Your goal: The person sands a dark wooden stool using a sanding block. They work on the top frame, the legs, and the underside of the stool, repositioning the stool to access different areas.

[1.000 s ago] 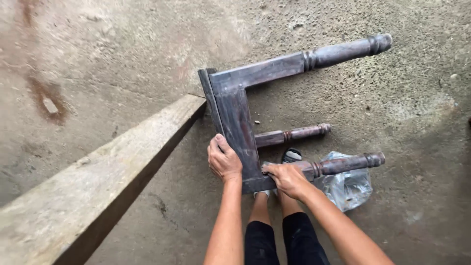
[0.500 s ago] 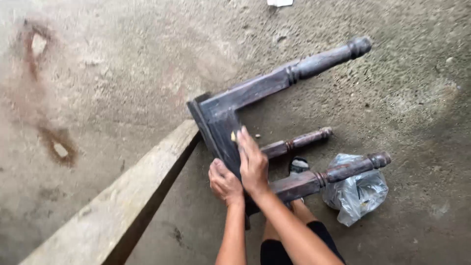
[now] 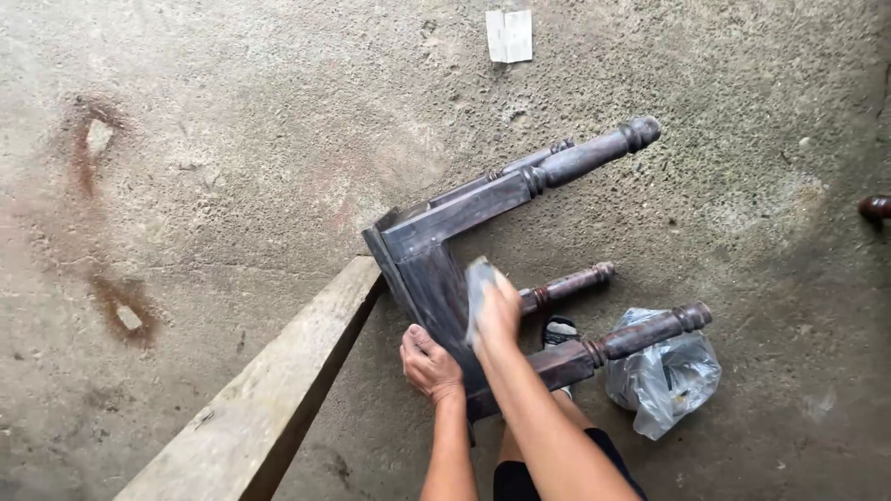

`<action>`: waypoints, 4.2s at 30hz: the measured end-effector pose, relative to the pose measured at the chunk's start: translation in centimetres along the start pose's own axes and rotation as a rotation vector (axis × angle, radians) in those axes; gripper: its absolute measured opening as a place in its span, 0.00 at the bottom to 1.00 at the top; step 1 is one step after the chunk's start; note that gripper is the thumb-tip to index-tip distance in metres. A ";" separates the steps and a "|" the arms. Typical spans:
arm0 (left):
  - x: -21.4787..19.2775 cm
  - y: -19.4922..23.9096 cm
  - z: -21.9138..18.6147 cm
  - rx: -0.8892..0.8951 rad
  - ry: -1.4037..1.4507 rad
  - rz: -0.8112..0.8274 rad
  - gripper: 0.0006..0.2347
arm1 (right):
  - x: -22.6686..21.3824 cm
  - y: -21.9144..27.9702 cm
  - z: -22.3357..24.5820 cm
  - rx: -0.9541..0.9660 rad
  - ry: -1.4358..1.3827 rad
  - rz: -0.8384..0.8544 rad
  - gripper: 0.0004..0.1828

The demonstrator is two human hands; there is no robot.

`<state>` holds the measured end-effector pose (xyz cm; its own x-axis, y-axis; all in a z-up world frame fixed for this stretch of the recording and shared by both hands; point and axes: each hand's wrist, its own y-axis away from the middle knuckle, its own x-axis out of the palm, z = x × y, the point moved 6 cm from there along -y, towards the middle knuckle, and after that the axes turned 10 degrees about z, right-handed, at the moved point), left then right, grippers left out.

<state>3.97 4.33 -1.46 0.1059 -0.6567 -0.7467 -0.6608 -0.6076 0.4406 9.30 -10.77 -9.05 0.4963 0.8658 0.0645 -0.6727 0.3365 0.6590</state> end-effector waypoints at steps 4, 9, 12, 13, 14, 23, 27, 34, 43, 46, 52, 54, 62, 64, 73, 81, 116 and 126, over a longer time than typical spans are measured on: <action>0.7 -0.1 1.3 0.009 0.005 -0.003 0.23 | 6.4 -5.3 1.5 0.227 0.298 -0.436 0.09; 0.0 0.0 -0.2 -0.001 0.009 0.032 0.22 | 7.4 -5.0 3.1 0.230 0.146 -0.395 0.08; -0.6 1.0 0.9 -0.019 -0.015 0.033 0.22 | 6.4 -3.5 2.0 0.188 -0.024 -0.235 0.08; -0.1 0.5 0.7 -0.011 -0.009 0.016 0.22 | 7.3 -3.8 3.0 0.161 -0.246 -0.061 0.10; 0.6 -0.5 -0.2 -0.001 0.006 0.011 0.22 | 7.6 -4.6 4.0 0.145 -0.248 -0.053 0.10; -0.4 0.3 0.7 -0.014 -0.023 0.022 0.22 | 8.3 -1.0 8.5 0.023 0.298 -0.159 0.11; 0.1 0.2 0.3 0.025 -0.011 -0.002 0.23 | 7.8 -3.1 6.0 0.189 0.295 -0.224 0.10; -0.6 0.6 0.2 -0.035 -0.043 0.023 0.23 | 6.8 -6.4 -0.5 0.241 0.259 -0.234 0.10; 0.4 0.2 0.9 0.000 -0.027 0.022 0.20 | 14.3 8.0 22.0 -0.131 -0.192 0.362 0.20; 0.5 0.1 0.6 0.002 -0.017 -0.010 0.20 | 9.0 5.5 22.5 -0.904 0.772 0.151 0.23; -0.2 0.4 -0.8 -0.015 -0.031 -0.001 0.22 | 7.3 0.0 15.8 -1.310 1.245 0.680 0.23; -0.3 0.9 -0.1 -0.036 -0.050 0.006 0.22 | 2.8 -3.3 18.4 -1.255 1.223 0.514 0.22; 0.5 0.1 0.7 0.003 -0.050 -0.007 0.24 | 2.4 -3.9 20.3 -1.110 1.005 0.180 0.25; 0.2 0.7 2.1 -0.004 -0.083 -0.011 0.24 | 3.4 -2.9 18.6 -1.194 1.165 0.530 0.33; 1.0 0.1 4.0 -0.003 -0.109 -0.018 0.26 | -7.3 -11.8 26.7 -0.748 1.147 -0.135 0.16; 1.1 0.0 2.6 -0.112 -0.076 0.014 0.27 | -6.7 -10.5 28.7 -1.129 1.252 0.188 0.17; 0.7 0.3 3.6 -0.142 -0.140 -0.040 0.31 | -16.2 -13.0 30.4 -1.056 1.290 -0.077 0.17; 1.6 -0.4 5.1 -0.168 -0.138 -0.110 0.28 | -14.8 -15.8 30.7 -1.043 1.270 0.166 0.18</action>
<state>0.57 5.78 -5.37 0.0601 -0.5225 -0.8505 -0.5168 -0.7453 0.4213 29.47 -40.27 2.60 0.0007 0.4699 -0.8827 -0.9852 -0.1511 -0.0813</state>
